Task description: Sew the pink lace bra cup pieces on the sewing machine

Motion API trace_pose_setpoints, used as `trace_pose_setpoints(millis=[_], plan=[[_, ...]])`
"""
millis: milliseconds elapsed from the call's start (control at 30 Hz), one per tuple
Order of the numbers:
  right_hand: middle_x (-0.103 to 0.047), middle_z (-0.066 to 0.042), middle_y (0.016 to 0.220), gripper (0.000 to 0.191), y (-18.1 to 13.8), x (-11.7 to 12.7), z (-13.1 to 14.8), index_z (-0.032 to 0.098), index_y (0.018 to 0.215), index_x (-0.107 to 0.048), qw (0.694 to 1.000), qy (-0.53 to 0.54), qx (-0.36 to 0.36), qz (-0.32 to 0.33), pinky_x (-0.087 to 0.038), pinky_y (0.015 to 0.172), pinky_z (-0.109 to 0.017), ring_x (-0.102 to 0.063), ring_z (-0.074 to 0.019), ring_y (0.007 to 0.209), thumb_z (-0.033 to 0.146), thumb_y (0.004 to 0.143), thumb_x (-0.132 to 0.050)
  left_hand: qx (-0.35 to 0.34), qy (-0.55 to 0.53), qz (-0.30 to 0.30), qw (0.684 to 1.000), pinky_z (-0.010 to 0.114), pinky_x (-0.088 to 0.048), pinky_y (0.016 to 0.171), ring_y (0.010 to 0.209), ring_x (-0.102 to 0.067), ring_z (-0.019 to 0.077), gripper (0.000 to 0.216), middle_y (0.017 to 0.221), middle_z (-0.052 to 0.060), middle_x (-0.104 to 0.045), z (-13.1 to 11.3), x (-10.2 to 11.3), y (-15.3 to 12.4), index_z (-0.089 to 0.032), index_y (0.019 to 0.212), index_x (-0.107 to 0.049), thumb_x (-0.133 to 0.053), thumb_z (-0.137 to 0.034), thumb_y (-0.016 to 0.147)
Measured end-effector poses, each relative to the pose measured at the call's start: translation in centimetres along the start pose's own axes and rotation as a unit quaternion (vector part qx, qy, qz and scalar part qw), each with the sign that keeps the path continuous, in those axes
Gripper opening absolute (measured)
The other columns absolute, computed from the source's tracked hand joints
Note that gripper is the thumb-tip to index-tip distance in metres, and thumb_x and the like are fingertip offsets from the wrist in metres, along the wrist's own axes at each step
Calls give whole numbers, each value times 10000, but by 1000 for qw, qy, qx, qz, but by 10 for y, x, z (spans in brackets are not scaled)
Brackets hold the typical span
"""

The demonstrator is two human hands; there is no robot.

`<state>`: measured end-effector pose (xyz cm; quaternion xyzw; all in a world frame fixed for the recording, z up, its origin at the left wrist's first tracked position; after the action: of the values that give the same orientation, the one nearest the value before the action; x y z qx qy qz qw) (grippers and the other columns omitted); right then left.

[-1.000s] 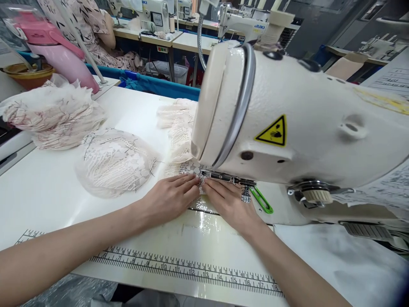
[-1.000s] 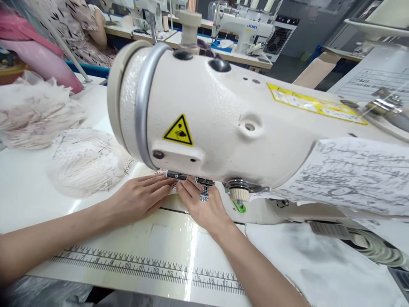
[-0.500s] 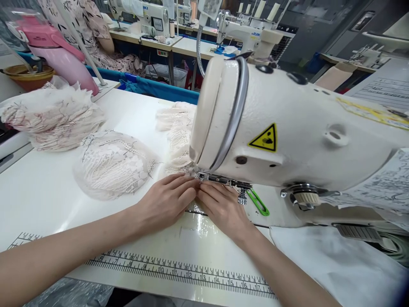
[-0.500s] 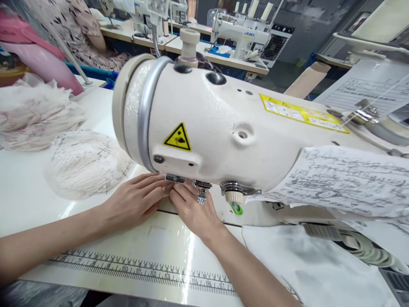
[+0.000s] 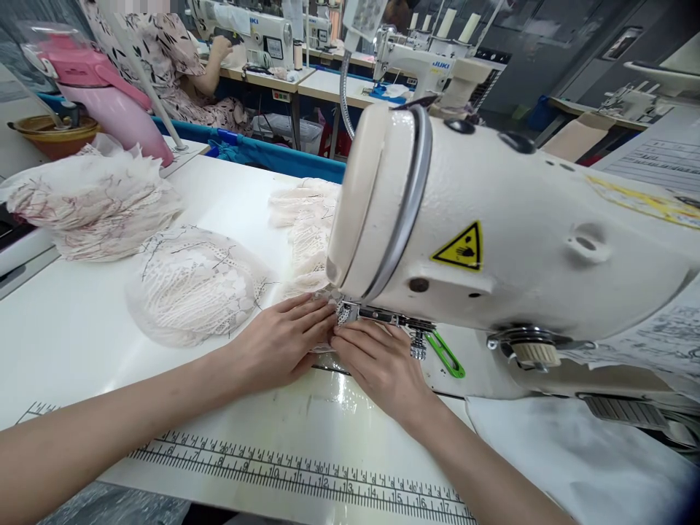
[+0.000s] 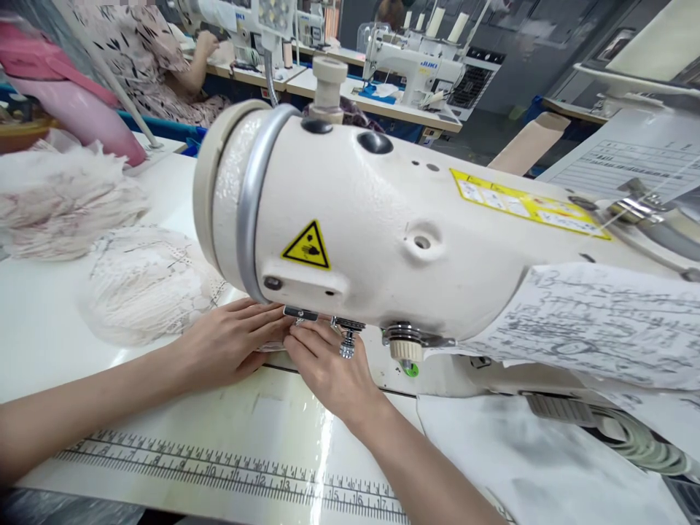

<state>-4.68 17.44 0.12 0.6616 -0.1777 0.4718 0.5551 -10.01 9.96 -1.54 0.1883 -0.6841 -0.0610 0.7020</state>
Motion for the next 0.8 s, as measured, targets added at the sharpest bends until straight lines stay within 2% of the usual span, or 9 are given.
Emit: trace_pose_setpoints(millis=[333,633,800], plan=[[-712,-12,1079,213,-6,-6,-4,184,993,-645,1000,2,-7,11,-425,819,-254,-628,-126,1043,29,883,-549,10,22,12,1000,413,-423,1077,1245,-531,249,404,1331,112,-562,-1,-2,1,-99,1281,-538,-409,-242,926],[-705,-48,1072,218,-9,-10,-11,201,1010,-677,999,-14,-12,45,-479,842,-270,-632,-151,1008,79,920,-521,12,58,-20,998,424,-497,971,1155,-594,289,390,1259,160,-605,-11,2,5,-47,1204,-590,-378,-234,936],[-714,-39,1031,210,-8,-6,-13,207,998,-676,999,-26,-11,39,-501,775,-280,-645,-157,929,102,929,-508,14,66,-35,997,423,-496,969,1169,-583,293,381,1255,161,-608,-13,4,6,-54,1200,-590,-405,-231,918]])
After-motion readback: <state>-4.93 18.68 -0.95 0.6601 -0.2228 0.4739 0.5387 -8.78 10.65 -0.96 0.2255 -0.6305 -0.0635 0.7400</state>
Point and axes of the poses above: each hand's wrist, its own y-axis towards the middle knuckle, its own x-axis out of the back of the hand, z = x × y, the point moved 9 cm from there along y, towards the middle knuckle
